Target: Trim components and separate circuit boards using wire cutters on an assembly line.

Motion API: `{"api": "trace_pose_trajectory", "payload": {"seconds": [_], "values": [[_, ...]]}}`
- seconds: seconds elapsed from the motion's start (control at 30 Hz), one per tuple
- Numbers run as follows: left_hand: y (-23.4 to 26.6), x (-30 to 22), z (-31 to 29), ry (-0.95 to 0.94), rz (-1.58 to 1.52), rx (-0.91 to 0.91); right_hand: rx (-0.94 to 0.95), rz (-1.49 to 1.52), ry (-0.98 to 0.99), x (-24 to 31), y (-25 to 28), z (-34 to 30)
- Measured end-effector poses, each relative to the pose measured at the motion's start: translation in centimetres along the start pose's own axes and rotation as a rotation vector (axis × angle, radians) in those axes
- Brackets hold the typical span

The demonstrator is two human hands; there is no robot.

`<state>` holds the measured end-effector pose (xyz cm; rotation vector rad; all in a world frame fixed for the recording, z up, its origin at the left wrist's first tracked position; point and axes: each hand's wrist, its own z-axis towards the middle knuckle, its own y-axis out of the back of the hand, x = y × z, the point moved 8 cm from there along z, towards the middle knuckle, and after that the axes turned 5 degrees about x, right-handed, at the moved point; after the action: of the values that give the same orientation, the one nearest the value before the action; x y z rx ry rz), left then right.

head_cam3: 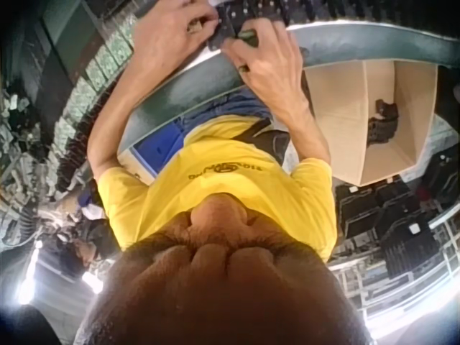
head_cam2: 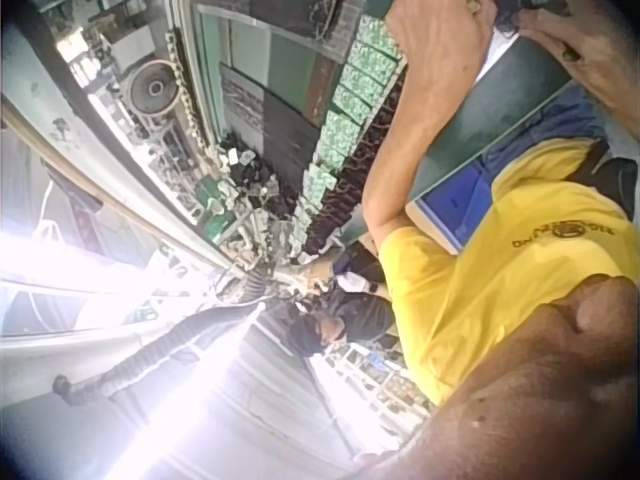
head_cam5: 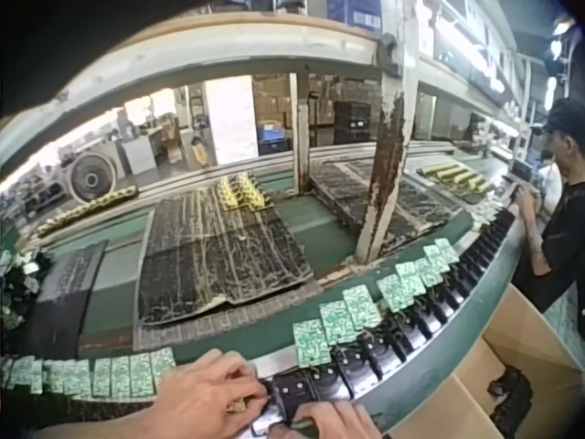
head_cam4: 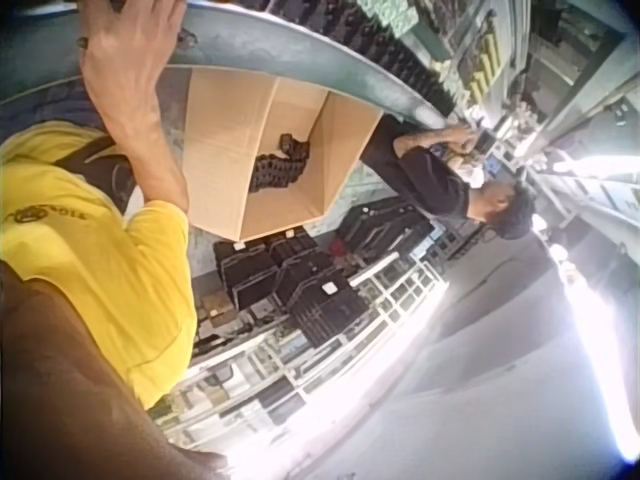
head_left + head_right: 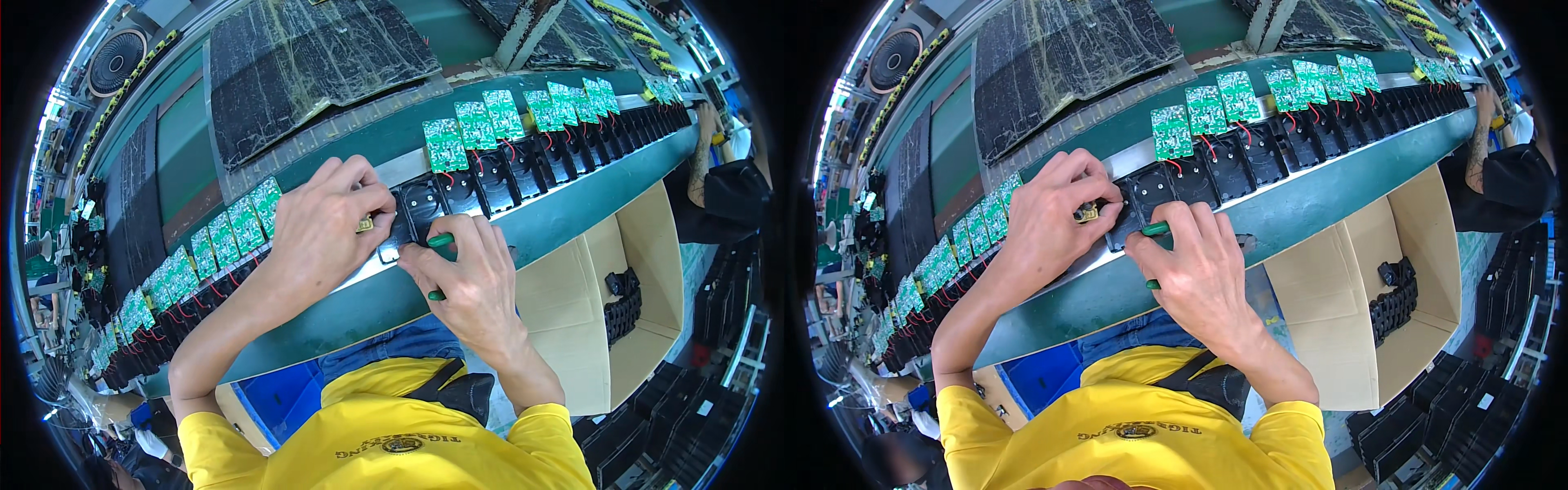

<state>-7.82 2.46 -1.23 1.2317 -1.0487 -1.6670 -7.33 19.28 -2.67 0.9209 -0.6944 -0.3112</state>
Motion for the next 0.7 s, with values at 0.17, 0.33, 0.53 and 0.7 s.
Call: {"api": "trace_pose_trajectory", "payload": {"seconds": [0.17,0.33,0.53,0.7], "values": [[0.1,-0.9,0.1,-0.052,0.081,-0.002,0.024,-0.026,0.012,0.3,0.4,0.3],[0.2,-1.0,0.3,-0.037,0.125,0.038,0.023,0.196,0.024,0.9,2.4,2.1],[0.1,-1.2,0.3,-0.040,0.141,0.070,-0.144,1.258,-0.107,-0.5,2.1,7.2],[-0.1,-0.9,0.4,-0.002,0.099,0.104,-0.275,1.513,-0.151,-1.7,-1.4,8.7]]}}
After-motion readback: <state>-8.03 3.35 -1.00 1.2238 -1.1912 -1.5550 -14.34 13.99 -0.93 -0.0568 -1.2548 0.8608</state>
